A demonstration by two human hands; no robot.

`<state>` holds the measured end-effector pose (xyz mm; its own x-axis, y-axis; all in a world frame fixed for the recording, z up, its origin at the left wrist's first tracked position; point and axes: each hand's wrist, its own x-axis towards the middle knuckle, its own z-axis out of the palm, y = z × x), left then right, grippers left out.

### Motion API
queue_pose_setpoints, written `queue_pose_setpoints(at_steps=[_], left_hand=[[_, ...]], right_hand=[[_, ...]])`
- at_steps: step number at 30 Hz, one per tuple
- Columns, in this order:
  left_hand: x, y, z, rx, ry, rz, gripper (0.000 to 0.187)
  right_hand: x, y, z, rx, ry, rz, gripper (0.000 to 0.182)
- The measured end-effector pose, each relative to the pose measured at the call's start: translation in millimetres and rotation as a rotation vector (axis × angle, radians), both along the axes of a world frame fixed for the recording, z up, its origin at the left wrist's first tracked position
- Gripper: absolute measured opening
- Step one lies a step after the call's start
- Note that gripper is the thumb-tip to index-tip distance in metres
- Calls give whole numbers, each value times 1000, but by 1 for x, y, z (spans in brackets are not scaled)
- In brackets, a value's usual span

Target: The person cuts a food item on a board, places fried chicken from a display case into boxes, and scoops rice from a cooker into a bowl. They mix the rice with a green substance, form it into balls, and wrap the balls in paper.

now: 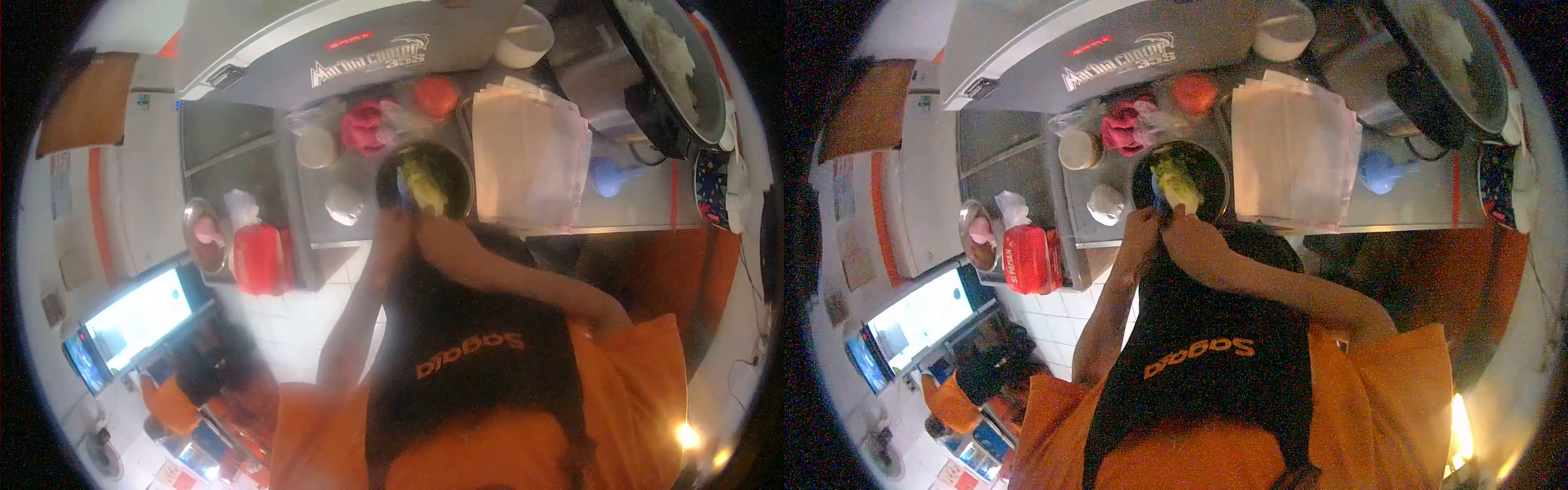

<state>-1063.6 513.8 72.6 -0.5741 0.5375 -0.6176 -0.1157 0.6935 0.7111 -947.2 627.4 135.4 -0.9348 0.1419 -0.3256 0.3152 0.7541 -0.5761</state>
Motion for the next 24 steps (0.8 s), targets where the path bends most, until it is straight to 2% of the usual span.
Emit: queue_pose_setpoints(at_steps=[2,5,7,9,10,11,13,16,17,20,23,24], left_hand=[[4,-9,-8,57,-121,83,20],[17,5,41,1,-285,242,21],[21,-29,-8,200,-170,32,21],[24,-39,-31,288,-150,-20,19],[28,-39,-41,283,-190,47,19],[30,-35,-39,261,-214,90,18],[34,-35,-32,193,-254,140,17],[46,-18,8,131,-401,345,14],[49,-10,23,126,-466,445,14],[45,5,54,73,-419,500,12],[46,-19,18,194,-354,378,22],[51,-19,22,200,-383,429,18]], right_hand=[[17,8,19,50,-64,0,31],[28,29,47,141,-150,-63,39],[18,45,59,178,-134,-97,44],[19,36,35,195,-41,-33,45],[18,22,15,210,-32,8,45],[18,18,10,229,-20,59,46],[31,22,3,93,-77,37,47],[53,35,0,66,-70,85,49],[57,42,11,75,-53,96,50],[55,44,43,131,-86,118,52],[50,37,29,132,-16,79,52],[49,34,22,117,27,62,51]])
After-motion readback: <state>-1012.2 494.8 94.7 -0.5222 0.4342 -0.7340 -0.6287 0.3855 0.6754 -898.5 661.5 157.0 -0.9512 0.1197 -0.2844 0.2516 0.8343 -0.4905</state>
